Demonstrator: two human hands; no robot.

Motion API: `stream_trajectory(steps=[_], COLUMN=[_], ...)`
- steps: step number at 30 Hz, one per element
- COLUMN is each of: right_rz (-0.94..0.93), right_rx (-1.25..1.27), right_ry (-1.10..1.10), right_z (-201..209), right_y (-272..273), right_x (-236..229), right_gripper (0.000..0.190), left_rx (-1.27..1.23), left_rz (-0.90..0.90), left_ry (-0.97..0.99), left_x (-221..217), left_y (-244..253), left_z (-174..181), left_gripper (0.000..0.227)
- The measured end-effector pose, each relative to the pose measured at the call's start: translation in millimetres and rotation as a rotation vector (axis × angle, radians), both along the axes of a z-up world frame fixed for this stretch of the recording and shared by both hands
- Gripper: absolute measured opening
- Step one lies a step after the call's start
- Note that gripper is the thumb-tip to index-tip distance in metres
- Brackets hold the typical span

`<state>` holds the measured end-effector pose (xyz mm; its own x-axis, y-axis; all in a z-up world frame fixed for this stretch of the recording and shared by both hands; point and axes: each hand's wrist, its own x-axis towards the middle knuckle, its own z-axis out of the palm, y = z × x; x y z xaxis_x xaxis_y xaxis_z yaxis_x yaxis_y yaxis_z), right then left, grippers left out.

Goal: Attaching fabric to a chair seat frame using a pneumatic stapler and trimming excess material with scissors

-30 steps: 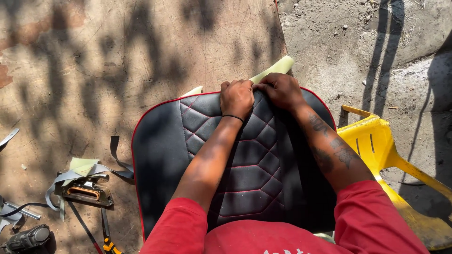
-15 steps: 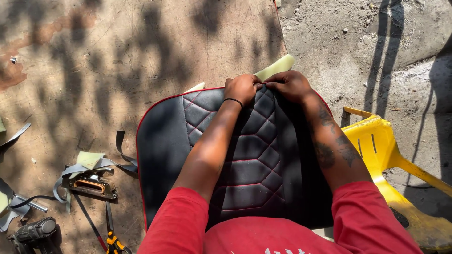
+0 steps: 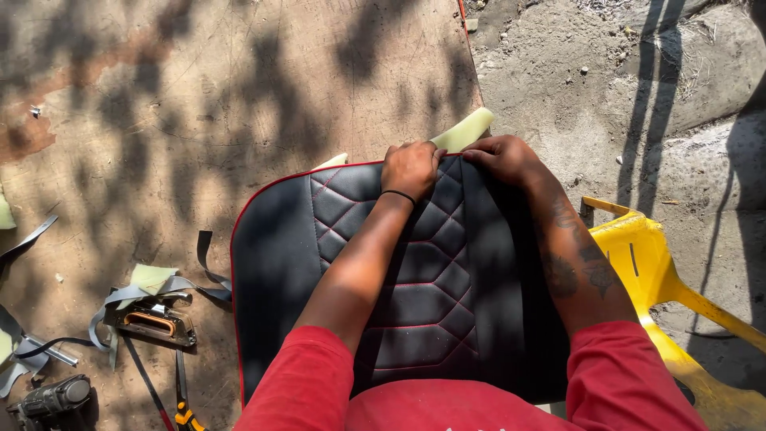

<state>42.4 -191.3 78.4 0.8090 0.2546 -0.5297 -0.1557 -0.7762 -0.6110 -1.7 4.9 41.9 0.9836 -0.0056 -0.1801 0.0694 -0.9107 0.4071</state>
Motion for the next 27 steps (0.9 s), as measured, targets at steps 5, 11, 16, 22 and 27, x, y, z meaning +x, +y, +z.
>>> stream_trajectory(steps=[5, 11, 16, 22, 27], right_rz=[-0.074, -0.140, -0.147, -0.110, -0.108], right_rx=[0.092, 0.015, 0.055, 0.236, 0.294], right_ry=[-0.065, -0.097, -0.135, -0.195, -0.204], right_z=[5.1, -4.0, -3.0, 4.0, -2.9], right_y=[-18.4, -12.0, -12.7, -22.5, -25.5], right_x=[-9.8, -7.9, -12.0, -14.1, -11.4], right_gripper=[0.025, 0.022, 0.024, 0.018, 0.017], left_rx=[-0.122, -0.057, -0.051, -0.225, -0.217], left_rz=[-0.051, 0.017, 0.037, -0.009, -0.009], left_ry=[0.055, -0.178, -0.126, 0.056, -0.030], left_x=[7.8, 3.4, 6.0, 1.6, 1.4], left_y=[-24.6, -27.8, -24.8, -5.9, -9.4], left_z=[-16.7, -36.2, -20.8, -0.5, -1.3], left_gripper=[0.028, 0.030, 0.030, 0.025, 0.021])
